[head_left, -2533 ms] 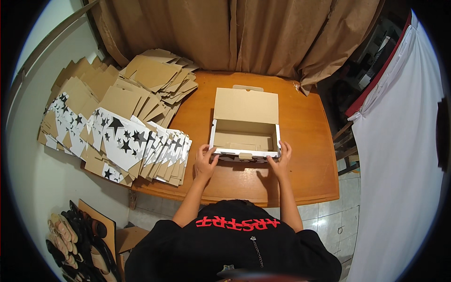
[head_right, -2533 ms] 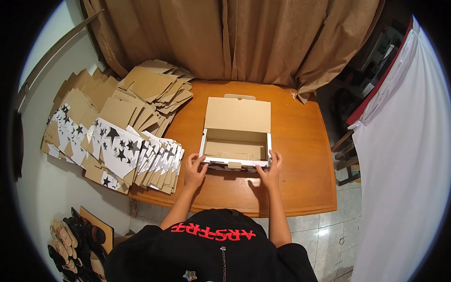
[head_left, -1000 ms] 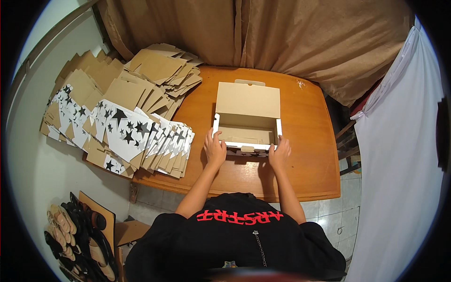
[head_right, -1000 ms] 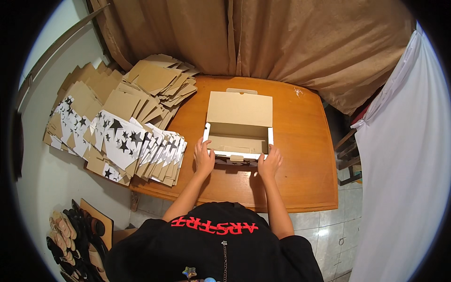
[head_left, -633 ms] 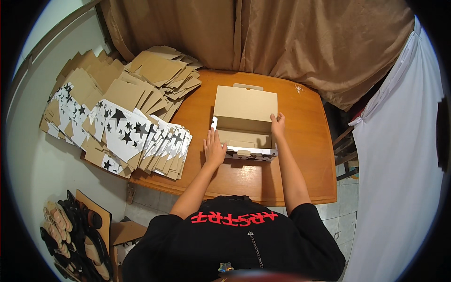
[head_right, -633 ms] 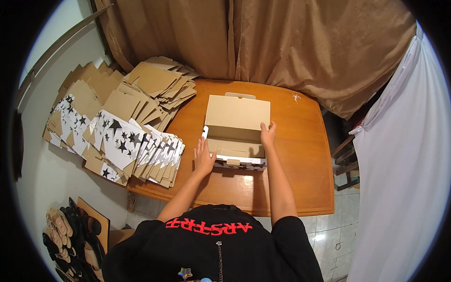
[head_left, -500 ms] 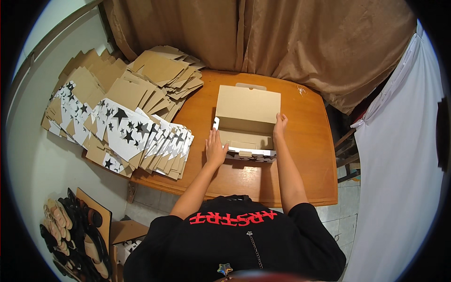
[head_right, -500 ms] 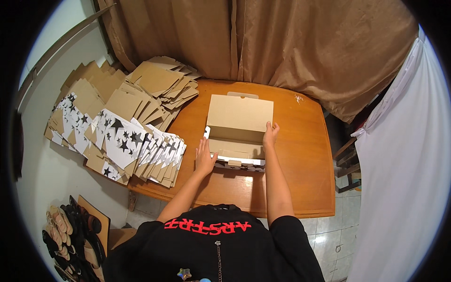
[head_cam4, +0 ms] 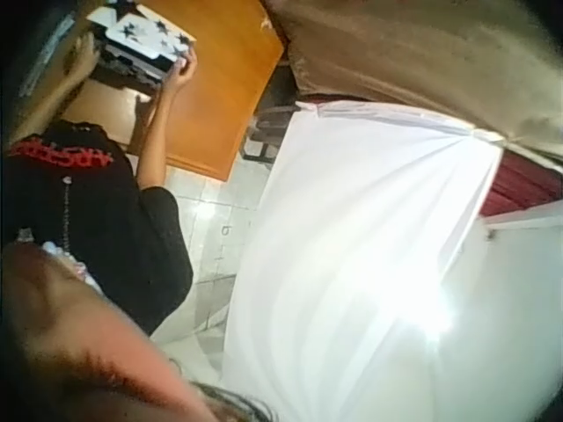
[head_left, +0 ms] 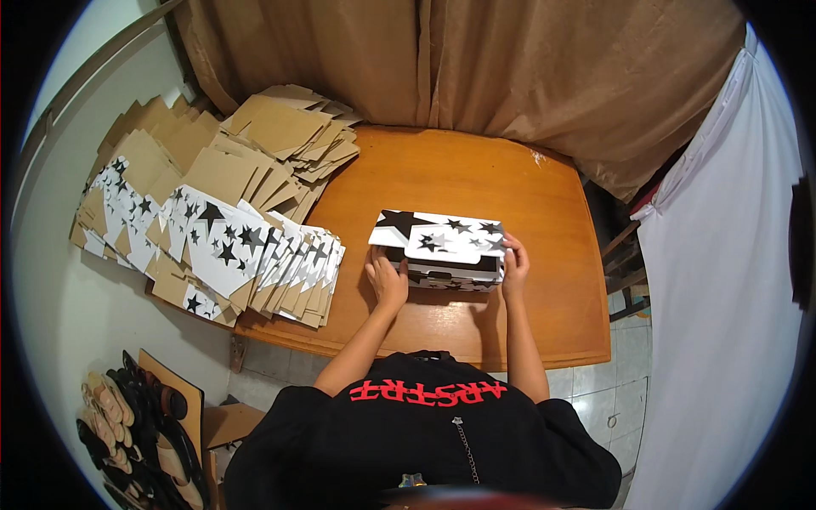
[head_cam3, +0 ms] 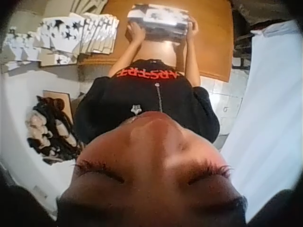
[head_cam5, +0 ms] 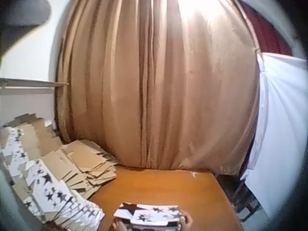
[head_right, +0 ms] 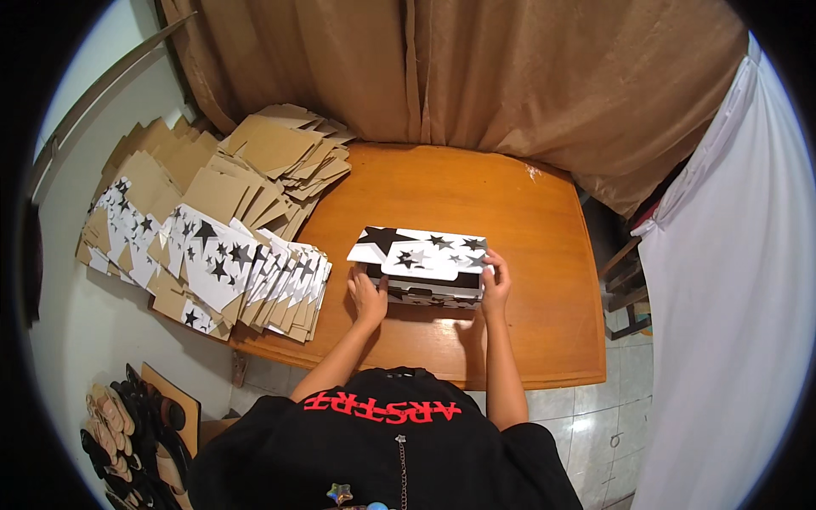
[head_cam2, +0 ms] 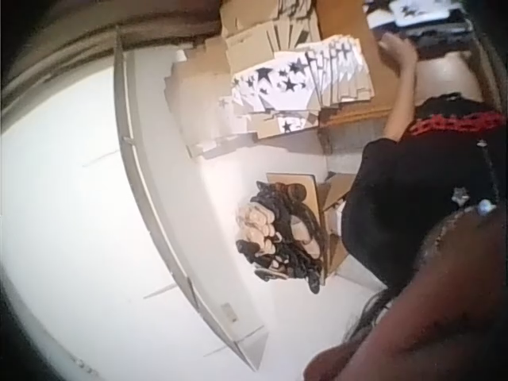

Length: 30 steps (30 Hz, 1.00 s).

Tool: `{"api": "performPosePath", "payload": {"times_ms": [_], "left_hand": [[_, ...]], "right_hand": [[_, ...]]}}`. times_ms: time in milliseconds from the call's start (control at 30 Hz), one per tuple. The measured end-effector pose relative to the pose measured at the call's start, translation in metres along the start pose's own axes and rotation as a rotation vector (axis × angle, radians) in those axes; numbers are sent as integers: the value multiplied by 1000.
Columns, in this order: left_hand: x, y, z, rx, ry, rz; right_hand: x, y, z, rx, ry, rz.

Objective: The recorder is folding flat cardboard shoe boxes and stacking them on a shelf.

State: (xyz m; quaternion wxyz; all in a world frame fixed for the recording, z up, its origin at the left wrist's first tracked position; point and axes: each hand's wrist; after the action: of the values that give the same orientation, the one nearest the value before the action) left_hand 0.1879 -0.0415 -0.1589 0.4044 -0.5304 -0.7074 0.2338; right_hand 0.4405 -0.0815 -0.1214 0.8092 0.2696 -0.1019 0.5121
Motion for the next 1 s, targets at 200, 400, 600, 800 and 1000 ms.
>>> {"api": "performPosePath", "payload": {"times_ms": [200, 400, 600, 800, 1000], "left_hand": [[-17, -16, -7, -16, -6, 51], [-53, -29, -8, 75, 169, 146], [-55, -27, -10, 66, 359, 203], [-40, -27, -16, 164, 385, 325], [-44, -29, -15, 154, 400, 249]], "right_hand": [[-29, 11, 24, -566, -26, 33], [-41, 29, 24, -840, -65, 87], [-38, 53, 31, -1168, -61, 101], [-33, 53, 17, -1156, -69, 107], [-33, 47, 2, -1067, -155, 104]]}}
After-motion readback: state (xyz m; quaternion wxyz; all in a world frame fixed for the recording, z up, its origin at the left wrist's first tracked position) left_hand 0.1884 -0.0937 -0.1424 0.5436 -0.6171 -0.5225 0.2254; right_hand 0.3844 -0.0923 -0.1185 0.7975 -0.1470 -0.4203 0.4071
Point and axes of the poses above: each hand's wrist, its own x-axis towards the middle knuckle, its own y-axis out of the palm, z = x × y, and after that the axes turned 11 degrees about x, right-handed
